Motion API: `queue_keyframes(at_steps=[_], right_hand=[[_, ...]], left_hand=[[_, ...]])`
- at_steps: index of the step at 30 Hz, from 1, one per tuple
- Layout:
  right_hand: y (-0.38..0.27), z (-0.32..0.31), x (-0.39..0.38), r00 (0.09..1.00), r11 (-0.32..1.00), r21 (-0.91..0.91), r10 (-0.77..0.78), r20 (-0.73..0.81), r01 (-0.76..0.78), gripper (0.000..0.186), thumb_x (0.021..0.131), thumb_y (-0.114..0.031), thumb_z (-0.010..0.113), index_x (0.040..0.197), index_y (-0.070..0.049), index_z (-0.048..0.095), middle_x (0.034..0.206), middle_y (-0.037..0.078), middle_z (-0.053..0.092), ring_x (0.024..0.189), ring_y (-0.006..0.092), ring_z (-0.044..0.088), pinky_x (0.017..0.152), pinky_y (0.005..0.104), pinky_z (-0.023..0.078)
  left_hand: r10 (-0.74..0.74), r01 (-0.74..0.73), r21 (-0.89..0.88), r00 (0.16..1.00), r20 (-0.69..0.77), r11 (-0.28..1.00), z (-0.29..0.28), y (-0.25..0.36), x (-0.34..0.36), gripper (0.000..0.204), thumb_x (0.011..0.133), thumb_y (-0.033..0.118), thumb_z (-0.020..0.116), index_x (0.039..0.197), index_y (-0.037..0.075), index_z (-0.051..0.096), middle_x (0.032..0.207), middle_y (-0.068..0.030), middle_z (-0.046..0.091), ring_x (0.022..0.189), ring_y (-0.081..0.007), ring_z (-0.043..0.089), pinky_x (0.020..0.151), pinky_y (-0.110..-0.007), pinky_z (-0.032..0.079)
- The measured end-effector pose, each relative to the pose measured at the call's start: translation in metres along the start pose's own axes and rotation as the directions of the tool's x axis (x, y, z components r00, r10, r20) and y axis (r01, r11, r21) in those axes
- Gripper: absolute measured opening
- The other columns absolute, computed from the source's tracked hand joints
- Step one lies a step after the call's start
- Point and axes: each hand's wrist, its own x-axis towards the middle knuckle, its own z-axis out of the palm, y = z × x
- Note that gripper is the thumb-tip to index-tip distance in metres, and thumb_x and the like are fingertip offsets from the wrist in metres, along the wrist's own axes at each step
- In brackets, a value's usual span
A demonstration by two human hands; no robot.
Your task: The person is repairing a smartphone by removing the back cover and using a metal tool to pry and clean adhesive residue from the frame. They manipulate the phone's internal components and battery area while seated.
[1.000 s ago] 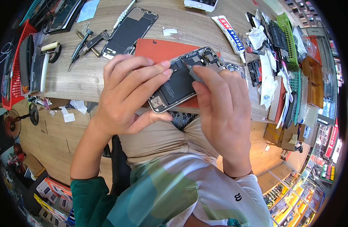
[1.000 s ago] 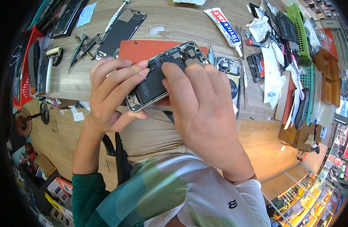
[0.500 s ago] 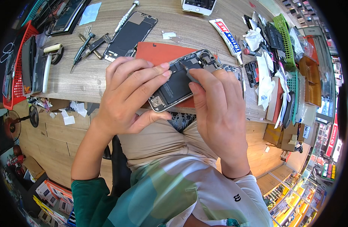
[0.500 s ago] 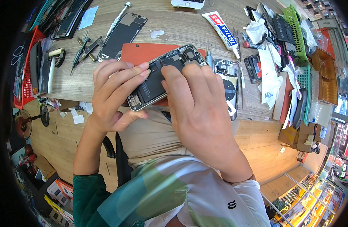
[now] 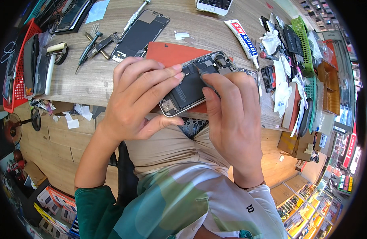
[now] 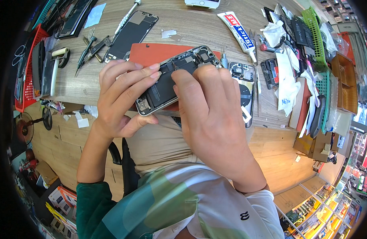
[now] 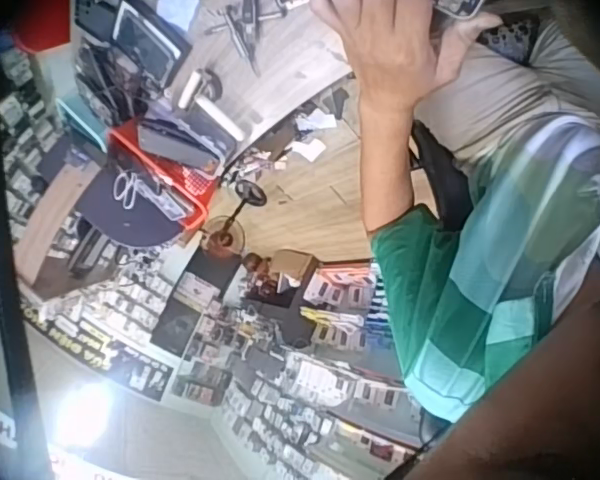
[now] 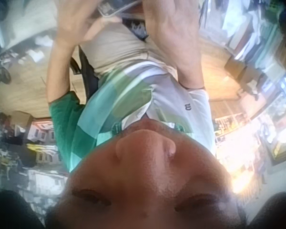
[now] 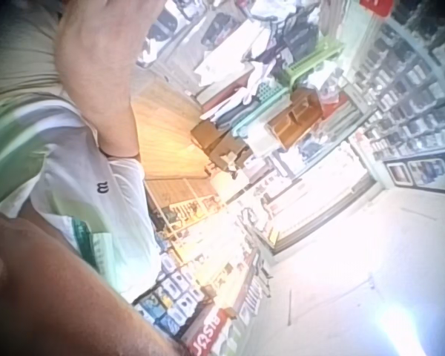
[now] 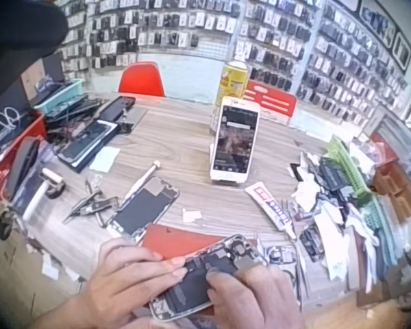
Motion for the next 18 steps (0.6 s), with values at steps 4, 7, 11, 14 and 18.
queue_keyframes(at_steps=[4,7,11,14,18], right_hand=[[-0.002,-0.0019,-0.0002,1.0,0.997,-0.067,0.024,0.02,-0.023,0.028,0.096,-0.003,0.075,0.123,-0.003,0.067,0.103,0.016,0.063,0.094,0.0351,0.061,0.083,0.0448,0.05],[0.0011,-0.0004,-0.001,1.0,0.996,-0.088,0.003,0.006,-0.002,0.029,0.095,-0.004,0.076,0.123,-0.003,0.067,0.103,0.015,0.062,0.094,0.035,0.061,0.082,0.0451,0.05],[-0.0019,-0.0045,0.0002,0.999,0.996,-0.093,-0.005,0.043,0.009,0.033,0.093,-0.007,0.078,0.124,-0.004,0.067,0.103,0.014,0.061,0.093,0.0333,0.06,0.081,0.0446,0.048],[-0.0008,-0.0048,0.0002,0.998,0.985,-0.171,-0.018,0.057,0.027,0.038,0.091,-0.01,0.079,0.126,-0.004,0.067,0.105,0.013,0.059,0.093,0.0314,0.059,0.079,0.043,0.046],[0.0004,-0.0059,-0.0024,0.995,0.987,-0.156,-0.026,0.091,0.04,0.041,0.09,-0.012,0.08,0.128,-0.005,0.067,0.105,0.013,0.059,0.092,0.0316,0.059,0.078,0.0422,0.045]], left_hand=[[0.001,-0.001,0.001,1.0,-0.009,1.0,0.0011,-0.0002,-0.001,0.075,0.087,0.064,0.071,0.125,-0.001,0.075,0.13,-0.0132,0.075,0.113,-0.0335,0.062,0.105,-0.05,0.043],[0.006,-0.006,0.003,1.0,-0.011,1.0,0.0012,-0.0002,-0.0008,0.075,0.088,0.064,0.071,0.124,-0.001,0.075,0.13,-0.0131,0.075,0.113,-0.0336,0.062,0.105,-0.05,0.043],[0.005,-0.005,0.009,1.0,-0.007,1.0,-0.0002,-0.0004,-0.0005,0.074,0.088,0.063,0.071,0.124,-0.001,0.075,0.13,-0.0127,0.075,0.113,-0.0336,0.062,0.105,-0.05,0.043],[0.007,-0.007,0.009,1.0,-0.01,1.0,0.0001,-0.0006,-0.0002,0.075,0.087,0.064,0.071,0.124,-0.001,0.075,0.13,-0.0122,0.075,0.113,-0.0336,0.062,0.105,-0.05,0.043],[0.01,-0.01,0.007,1.0,-0.013,1.0,0.0007,-0.001,-0.0008,0.074,0.087,0.063,0.072,0.124,-0.001,0.075,0.129,-0.0118,0.075,0.113,-0.0335,0.063,0.106,-0.05,0.043]])
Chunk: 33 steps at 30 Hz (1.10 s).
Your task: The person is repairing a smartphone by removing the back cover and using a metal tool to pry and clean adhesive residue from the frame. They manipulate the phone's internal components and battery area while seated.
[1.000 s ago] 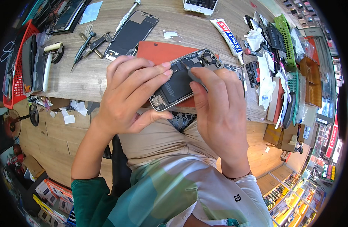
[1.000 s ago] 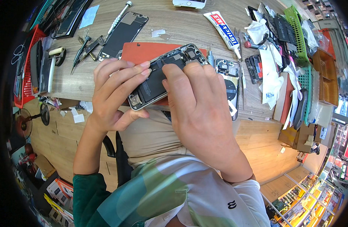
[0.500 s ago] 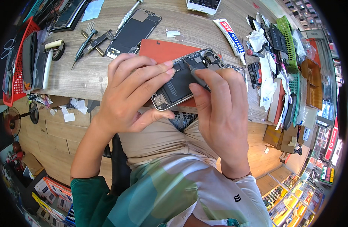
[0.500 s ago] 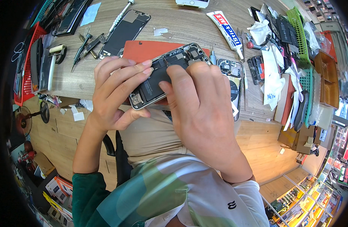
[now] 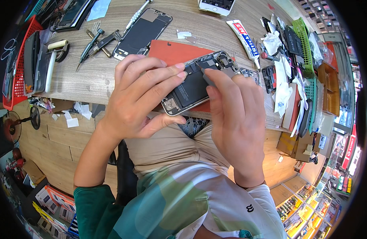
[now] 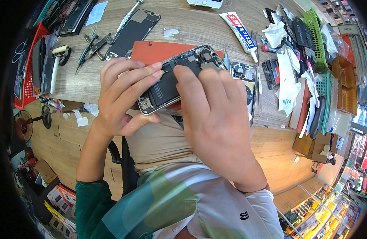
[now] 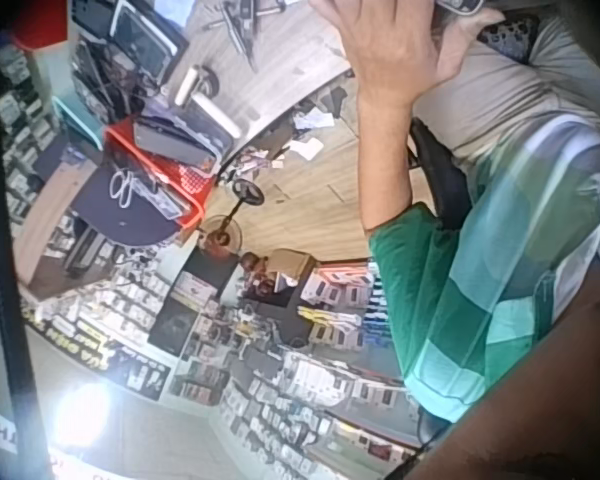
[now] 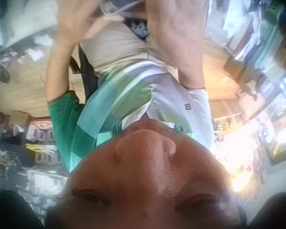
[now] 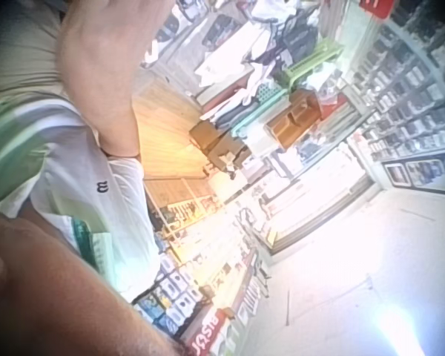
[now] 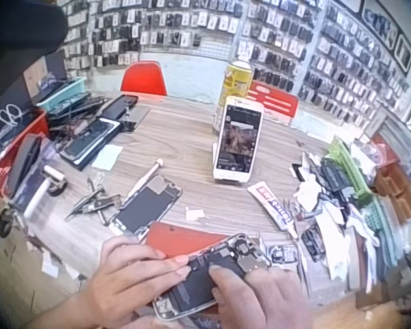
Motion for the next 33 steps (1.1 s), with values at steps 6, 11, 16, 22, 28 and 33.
queue_keyframes(at_steps=[6,11,16,22,28,33], right_hand=[[-0.005,-0.001,0.001,0.999,0.999,0.008,0.032,0.006,-0.032,0.042,0.09,-0.01,0.079,0.131,-0.005,0.067,0.104,0.013,0.06,0.091,0.0307,0.06,0.078,0.0421,0.045],[-0.004,0.0,0.002,0.999,1.0,0.008,0.025,-0.021,-0.025,0.041,0.09,-0.008,0.079,0.13,-0.006,0.068,0.1,0.011,0.06,0.088,0.0287,0.06,0.076,0.0417,0.043],[-0.002,0.004,0.002,0.998,1.0,-0.009,0.01,-0.067,-0.011,0.04,0.09,-0.007,0.077,0.129,-0.006,0.068,0.098,0.011,0.059,0.085,0.0269,0.059,0.073,0.041,0.041],[-0.01,-0.004,0.001,0.996,0.997,-0.03,0.077,0.035,-0.076,0.033,0.095,-0.005,0.075,0.127,-0.008,0.07,0.096,0.009,0.059,0.086,0.0286,0.058,0.076,0.041,0.041],[-0.013,-0.007,0.001,0.997,0.995,-0.068,0.071,0.036,-0.068,0.033,0.094,-0.01,0.077,0.127,-0.008,0.07,0.096,0.009,0.058,0.087,0.0281,0.057,0.074,0.0415,0.038],[-0.011,-0.005,0.002,0.999,0.998,-0.037,0.044,0.017,-0.044,0.033,0.095,-0.009,0.076,0.127,-0.008,0.07,0.097,0.009,0.059,0.088,0.0279,0.057,0.076,0.0412,0.039]], left_hand=[[-0.005,0.005,-0.002,1.0,-0.004,1.0,0.0,0.001,0.0,0.074,0.086,0.063,0.073,0.124,0.0,0.076,0.128,-0.0116,0.075,0.113,-0.0334,0.063,0.106,-0.051,0.044],[-0.005,0.005,-0.007,1.0,-0.004,1.0,-0.001,0.0,0.0,0.073,0.086,0.063,0.073,0.123,0.0,0.076,0.13,-0.0116,0.075,0.114,-0.0338,0.063,0.106,-0.051,0.044],[-0.01,0.01,-0.01,1.0,-0.007,1.0,0.001,0.0,-0.001,0.073,0.086,0.063,0.074,0.122,0.0,0.076,0.131,-0.0119,0.075,0.114,-0.0341,0.063,0.106,-0.052,0.044],[-0.015,0.014,-0.009,1.0,-0.011,1.0,0.001,0.001,-0.003,0.073,0.086,0.063,0.074,0.122,0.0,0.076,0.131,-0.0117,0.075,0.114,-0.0337,0.062,0.105,-0.052,0.044],[-0.01,0.01,-0.013,1.0,-0.013,1.0,0.001,0.0,-0.002,0.073,0.086,0.063,0.074,0.122,0.0,0.076,0.131,-0.0113,0.075,0.114,-0.0335,0.062,0.105,-0.052,0.044],[-0.006,0.006,-0.013,1.0,-0.016,1.0,0.0,0.0,-0.001,0.073,0.086,0.063,0.073,0.122,0.0,0.076,0.132,-0.0108,0.075,0.114,-0.0334,0.062,0.105,-0.052,0.044]])
